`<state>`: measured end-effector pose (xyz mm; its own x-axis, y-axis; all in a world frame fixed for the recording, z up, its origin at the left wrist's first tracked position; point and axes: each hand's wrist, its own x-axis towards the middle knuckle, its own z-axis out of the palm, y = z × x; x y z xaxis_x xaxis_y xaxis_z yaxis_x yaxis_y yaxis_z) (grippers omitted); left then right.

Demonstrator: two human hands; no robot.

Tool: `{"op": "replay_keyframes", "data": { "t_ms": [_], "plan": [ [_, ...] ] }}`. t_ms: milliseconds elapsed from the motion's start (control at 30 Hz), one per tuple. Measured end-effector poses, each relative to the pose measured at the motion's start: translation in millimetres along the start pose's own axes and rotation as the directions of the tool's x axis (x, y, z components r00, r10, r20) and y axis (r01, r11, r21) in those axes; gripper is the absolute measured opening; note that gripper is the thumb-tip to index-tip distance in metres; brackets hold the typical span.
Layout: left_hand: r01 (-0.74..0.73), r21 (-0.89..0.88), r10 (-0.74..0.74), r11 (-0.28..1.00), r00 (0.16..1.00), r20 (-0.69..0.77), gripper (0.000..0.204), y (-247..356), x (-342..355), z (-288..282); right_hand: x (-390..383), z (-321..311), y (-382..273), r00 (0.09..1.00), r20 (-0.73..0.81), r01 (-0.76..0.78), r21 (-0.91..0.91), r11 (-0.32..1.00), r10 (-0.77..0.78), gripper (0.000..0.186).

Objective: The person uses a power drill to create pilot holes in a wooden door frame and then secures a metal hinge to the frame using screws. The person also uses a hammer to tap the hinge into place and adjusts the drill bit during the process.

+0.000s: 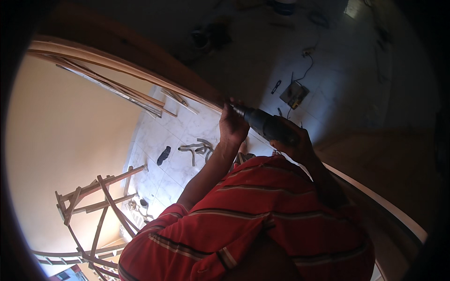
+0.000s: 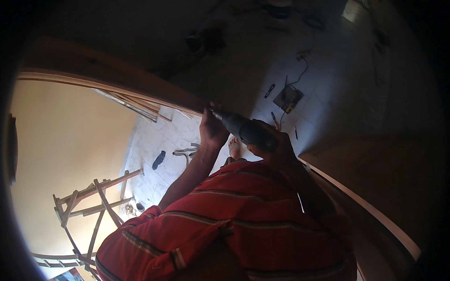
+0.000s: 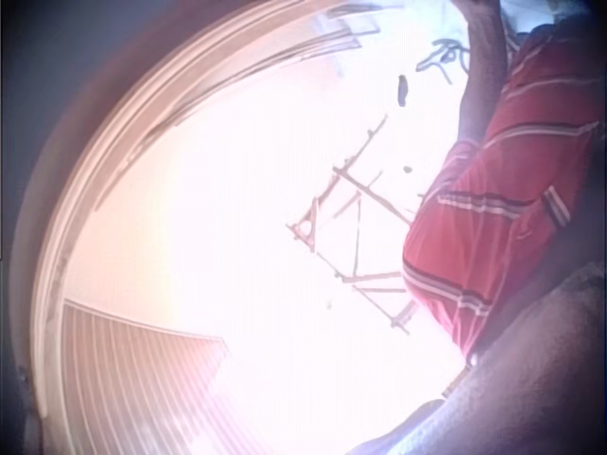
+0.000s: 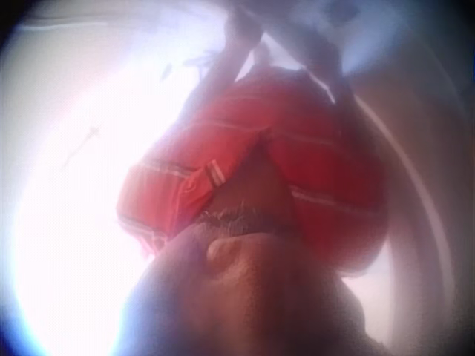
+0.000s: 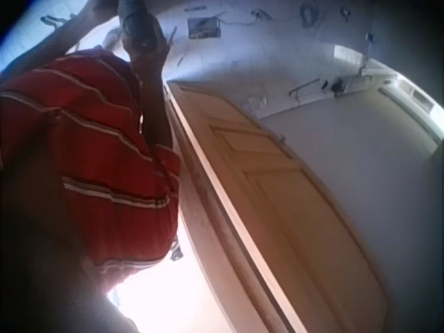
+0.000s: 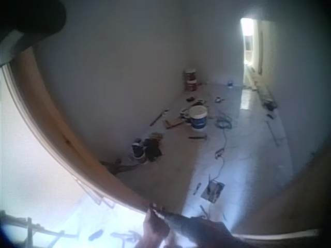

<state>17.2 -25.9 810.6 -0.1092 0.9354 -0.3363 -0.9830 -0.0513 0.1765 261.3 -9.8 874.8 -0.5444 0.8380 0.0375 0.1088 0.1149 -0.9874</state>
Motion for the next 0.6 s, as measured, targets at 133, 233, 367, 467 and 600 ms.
{"op": "replay_keyframes", "data": {
  "t_ms": [133, 233, 367, 467, 600],
  "plan": [
    [-0.008, -0.057, 0.007, 0.998, 1.000, -0.015, 0.019, -2.9, -3.9, -1.3, -15.9, -10.7, 0.2, 0.997, -0.033, -0.071, -0.057, 0.996, 0.069, 0.069],
    [0.057, 0.069, -0.046, 0.996, 0.986, -0.158, 0.018, -1.1, -10.3, -22.5, -32.6, -21.1, 4.2, 0.997, -0.071, -0.020, -0.066, 0.998, 0.015, 0.067],
    [0.222, 0.473, -0.092, 0.853, 0.954, -0.284, 0.009, 3.8, -36.8, -74.9, -38.6, -25.3, 20.0, 0.997, -0.050, -0.053, -0.064, 0.997, 0.050, 0.066],
    [0.239, 0.946, -0.069, 0.220, 0.971, -0.230, 0.011, 20.1, -58.1, -109.3, -31.9, -11.9, 33.6, 0.987, -0.031, -0.159, -0.053, 0.986, 0.158, 0.067],
    [0.314, 0.627, -0.192, 0.713, 0.947, -0.255, 0.021, 40.3, -72.9, -120.4, -19.6, 8.4, 45.6, 0.967, -0.015, -0.243, 0.229, 0.943, 0.253, 0.067]
  ]
}}
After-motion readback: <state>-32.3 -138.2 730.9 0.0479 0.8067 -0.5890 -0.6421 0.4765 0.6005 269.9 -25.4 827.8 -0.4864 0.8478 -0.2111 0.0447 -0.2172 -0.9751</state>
